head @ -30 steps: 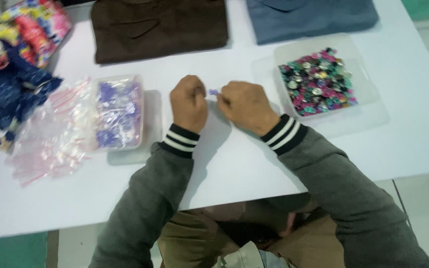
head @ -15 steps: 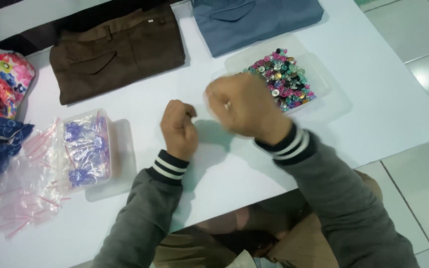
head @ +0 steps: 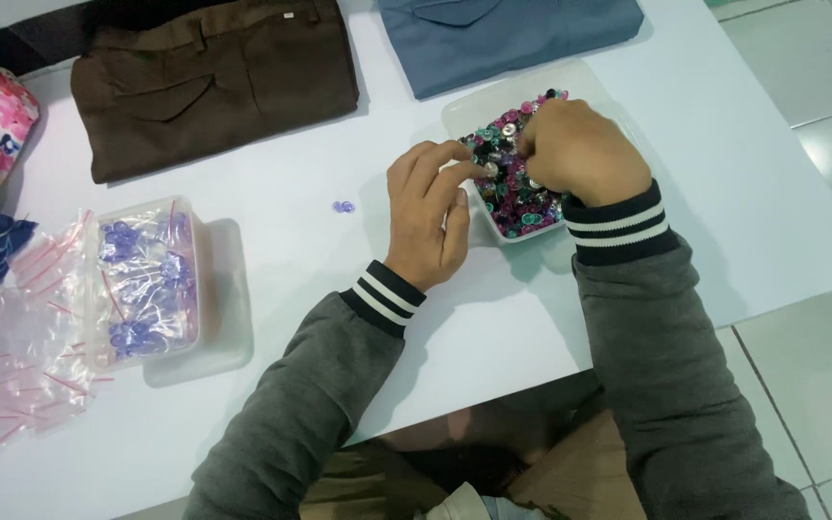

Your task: Sorting small decorative items and placing them into plastic bags.

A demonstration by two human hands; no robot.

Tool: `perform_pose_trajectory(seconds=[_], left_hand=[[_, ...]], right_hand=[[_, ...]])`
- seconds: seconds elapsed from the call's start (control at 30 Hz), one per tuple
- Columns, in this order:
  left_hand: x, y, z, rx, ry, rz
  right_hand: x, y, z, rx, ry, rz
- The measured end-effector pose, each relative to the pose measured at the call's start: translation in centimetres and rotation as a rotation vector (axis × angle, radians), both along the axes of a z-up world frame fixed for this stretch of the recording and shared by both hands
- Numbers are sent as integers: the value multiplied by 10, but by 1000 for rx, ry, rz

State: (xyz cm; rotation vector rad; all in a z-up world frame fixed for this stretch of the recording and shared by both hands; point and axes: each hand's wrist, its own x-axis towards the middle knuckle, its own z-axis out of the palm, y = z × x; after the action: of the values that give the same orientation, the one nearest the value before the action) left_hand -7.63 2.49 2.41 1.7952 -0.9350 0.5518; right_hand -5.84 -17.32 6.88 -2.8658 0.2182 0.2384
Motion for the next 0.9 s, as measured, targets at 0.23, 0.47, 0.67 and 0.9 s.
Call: perform_pose_trajectory(seconds=[0.23, 0.47, 0.67, 0.9], left_hand=[[3, 0, -6, 42, 4, 22], [3, 0, -3, 43, 4, 39], [10, -2, -10, 44, -41, 51], [4, -2, -4, 35, 27, 57]], right_hand=[[10, -5, -19, 72, -41, 109], [4, -5, -14, 102, -277, 143], [4, 1, -8, 212, -347, 294], [3, -3, -17, 50, -381, 128]])
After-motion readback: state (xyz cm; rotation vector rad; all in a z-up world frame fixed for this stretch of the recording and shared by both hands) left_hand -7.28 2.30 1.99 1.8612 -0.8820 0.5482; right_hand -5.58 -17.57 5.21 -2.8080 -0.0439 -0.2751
